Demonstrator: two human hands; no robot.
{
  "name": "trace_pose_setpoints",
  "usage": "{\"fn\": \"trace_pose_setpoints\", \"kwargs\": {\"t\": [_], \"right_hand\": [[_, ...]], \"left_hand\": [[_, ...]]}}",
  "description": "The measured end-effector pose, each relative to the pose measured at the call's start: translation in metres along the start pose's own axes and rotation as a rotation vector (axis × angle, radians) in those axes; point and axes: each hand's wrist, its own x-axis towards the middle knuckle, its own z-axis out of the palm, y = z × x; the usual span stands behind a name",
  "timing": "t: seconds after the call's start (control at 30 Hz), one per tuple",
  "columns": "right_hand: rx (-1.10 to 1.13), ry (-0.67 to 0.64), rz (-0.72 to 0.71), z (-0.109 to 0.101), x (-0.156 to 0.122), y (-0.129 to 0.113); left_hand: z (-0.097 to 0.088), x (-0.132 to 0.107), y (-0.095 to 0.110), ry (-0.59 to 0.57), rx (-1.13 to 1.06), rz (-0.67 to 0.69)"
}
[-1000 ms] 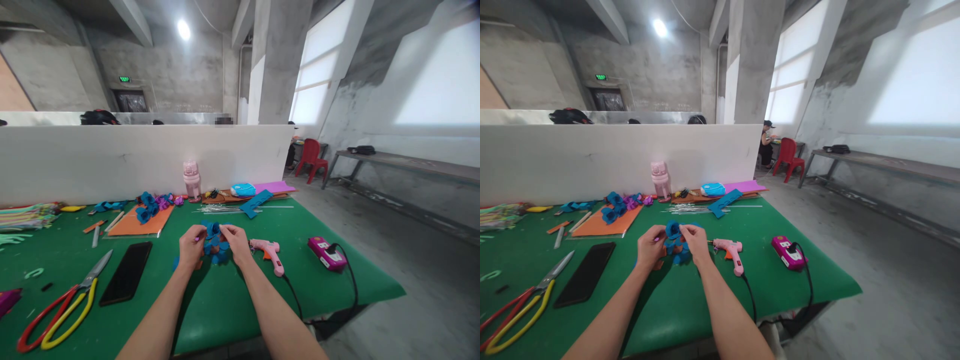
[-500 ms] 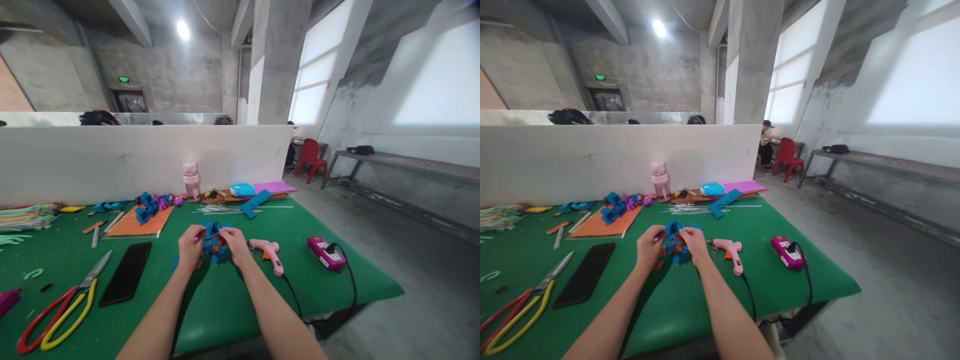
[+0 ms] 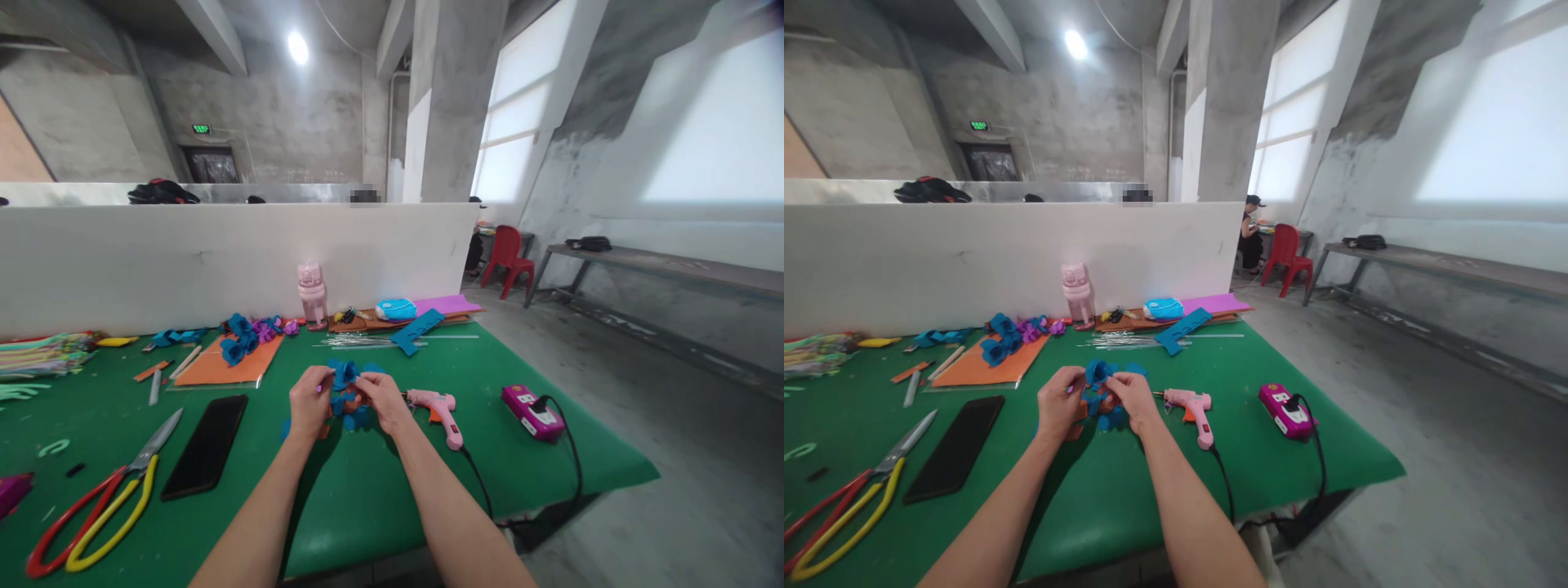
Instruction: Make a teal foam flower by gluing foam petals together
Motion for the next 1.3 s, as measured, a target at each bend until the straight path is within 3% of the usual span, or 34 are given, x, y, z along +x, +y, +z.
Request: {"fn": "trace_pose_setpoints", "kwargs": {"t": [0.43,0.73,0.87,1.07,1.3], "right_hand": [[0.069,-0.021,0.021,-0.005,0.003,0.005],[0.188,-0.088,0.039,-0.006,0.003,0.004],[0.218,-0.095,0.053,-0.005,0.003,0.003],[0.254,-0.053,0.135,-0.004,0.001,0.000],[0.133,0.004,0.157,-0.001,0.000,-0.002]], "left_hand": [[0.001,0.000,-0.001,0.025,-0.016,-0.020],[0.011,-0.004,-0.006,-0.003,-0.191,-0.279],[0.012,-0.004,-0.004,-0.020,-0.246,-0.322],[0.009,-0.004,-0.004,0.013,-0.120,-0.211],[0.006,-0.003,-0.003,0.011,-0.031,-0.056]]}}
